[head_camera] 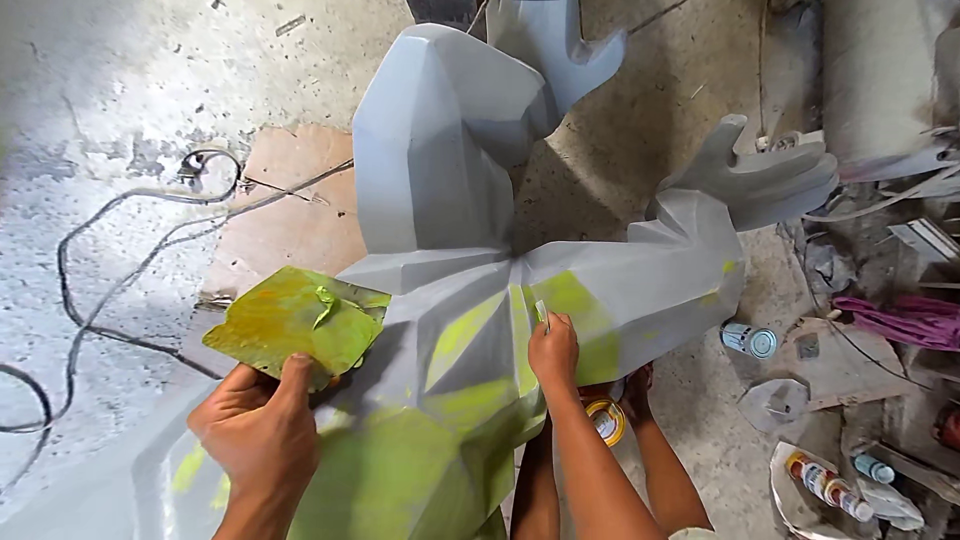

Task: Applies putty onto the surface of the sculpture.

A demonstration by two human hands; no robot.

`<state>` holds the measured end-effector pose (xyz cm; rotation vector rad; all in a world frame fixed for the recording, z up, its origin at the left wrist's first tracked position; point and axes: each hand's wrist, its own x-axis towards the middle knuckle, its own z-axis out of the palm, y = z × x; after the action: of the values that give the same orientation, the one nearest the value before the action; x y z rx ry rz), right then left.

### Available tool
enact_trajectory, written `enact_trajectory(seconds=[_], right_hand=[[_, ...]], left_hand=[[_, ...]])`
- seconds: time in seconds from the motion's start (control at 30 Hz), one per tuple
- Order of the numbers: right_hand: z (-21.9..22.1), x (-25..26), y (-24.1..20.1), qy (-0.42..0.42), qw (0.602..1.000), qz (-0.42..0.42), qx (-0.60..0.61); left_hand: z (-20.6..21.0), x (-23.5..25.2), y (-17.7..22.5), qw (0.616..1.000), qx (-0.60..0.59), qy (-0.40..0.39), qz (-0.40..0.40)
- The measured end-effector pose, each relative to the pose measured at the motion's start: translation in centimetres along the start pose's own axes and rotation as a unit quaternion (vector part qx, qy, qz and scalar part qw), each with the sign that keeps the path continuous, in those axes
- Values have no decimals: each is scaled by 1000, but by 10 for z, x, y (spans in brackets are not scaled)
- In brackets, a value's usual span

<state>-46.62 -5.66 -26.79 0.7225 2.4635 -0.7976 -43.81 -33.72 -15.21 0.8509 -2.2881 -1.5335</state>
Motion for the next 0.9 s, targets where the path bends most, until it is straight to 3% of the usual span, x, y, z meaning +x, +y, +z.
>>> enact_trajectory(seconds=[0.23,0.37,0.57,0.9], right_hand=[[4,-29,-8,8,999,-51,-14],[-4,-34,4,9,996,-85,37],[-13,-17,39,66,995,3,68],[2,-4,8,44,998,-31,-30]], left_hand=[[0,1,0,1000,1,1,-4],[-1,1,0,1000,4,-1,3],[-1,1,-2,1000,4,-1,6],[-2,1,-1,1000,11,-7,6]])
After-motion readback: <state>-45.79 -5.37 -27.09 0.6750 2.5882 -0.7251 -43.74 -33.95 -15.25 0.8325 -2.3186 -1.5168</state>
